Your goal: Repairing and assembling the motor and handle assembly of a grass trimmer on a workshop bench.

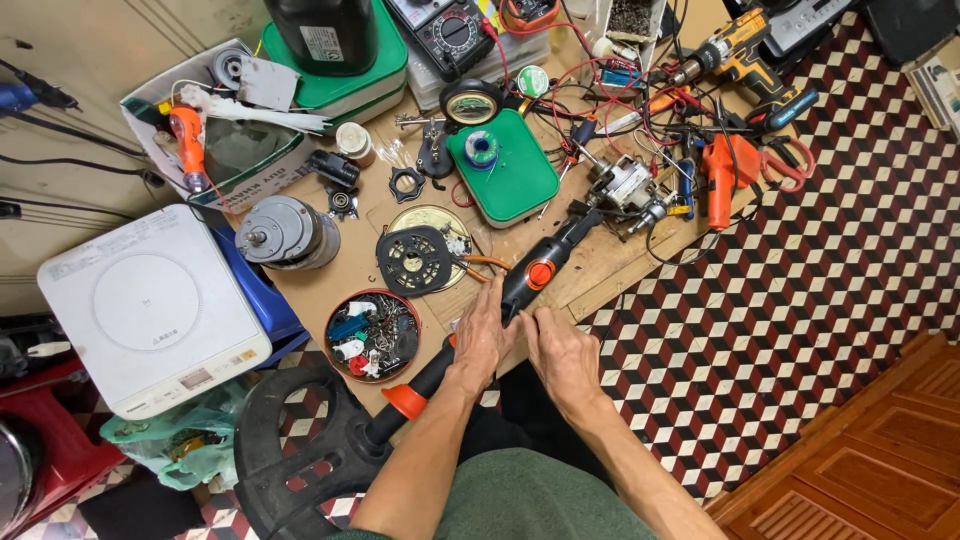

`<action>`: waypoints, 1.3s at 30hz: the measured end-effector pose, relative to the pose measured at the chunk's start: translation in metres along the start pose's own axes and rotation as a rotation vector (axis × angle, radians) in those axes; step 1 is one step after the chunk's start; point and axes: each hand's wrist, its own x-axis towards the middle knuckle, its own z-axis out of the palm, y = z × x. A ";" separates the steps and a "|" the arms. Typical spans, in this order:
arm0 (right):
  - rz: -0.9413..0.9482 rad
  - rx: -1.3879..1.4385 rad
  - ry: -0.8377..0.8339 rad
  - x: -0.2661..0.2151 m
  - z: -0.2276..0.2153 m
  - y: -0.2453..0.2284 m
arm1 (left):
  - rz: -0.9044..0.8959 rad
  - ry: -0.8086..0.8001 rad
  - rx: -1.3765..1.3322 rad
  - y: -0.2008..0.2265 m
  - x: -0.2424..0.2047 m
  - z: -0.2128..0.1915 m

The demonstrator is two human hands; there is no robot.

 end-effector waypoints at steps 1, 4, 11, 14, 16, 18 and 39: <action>0.000 0.000 0.002 0.000 -0.009 -0.008 | 0.002 0.000 0.000 0.001 0.000 0.000; -0.132 0.047 0.141 0.000 -0.025 -0.022 | -0.006 0.004 -0.011 0.002 0.001 -0.002; -0.021 0.026 0.034 -0.020 0.005 -0.004 | -0.020 -0.029 0.001 0.003 0.000 -0.004; -0.132 0.026 0.109 -0.009 -0.025 -0.024 | -0.009 -0.029 0.001 0.005 0.001 -0.005; -0.308 0.114 0.264 -0.010 -0.025 -0.023 | -0.005 -0.030 -0.003 0.006 0.000 -0.006; -0.201 0.222 0.136 -0.020 0.002 -0.001 | -0.002 -0.014 -0.027 0.008 0.000 -0.008; 0.172 -0.051 -0.106 -0.016 0.005 -0.006 | 0.032 -0.008 -0.001 0.004 -0.003 -0.008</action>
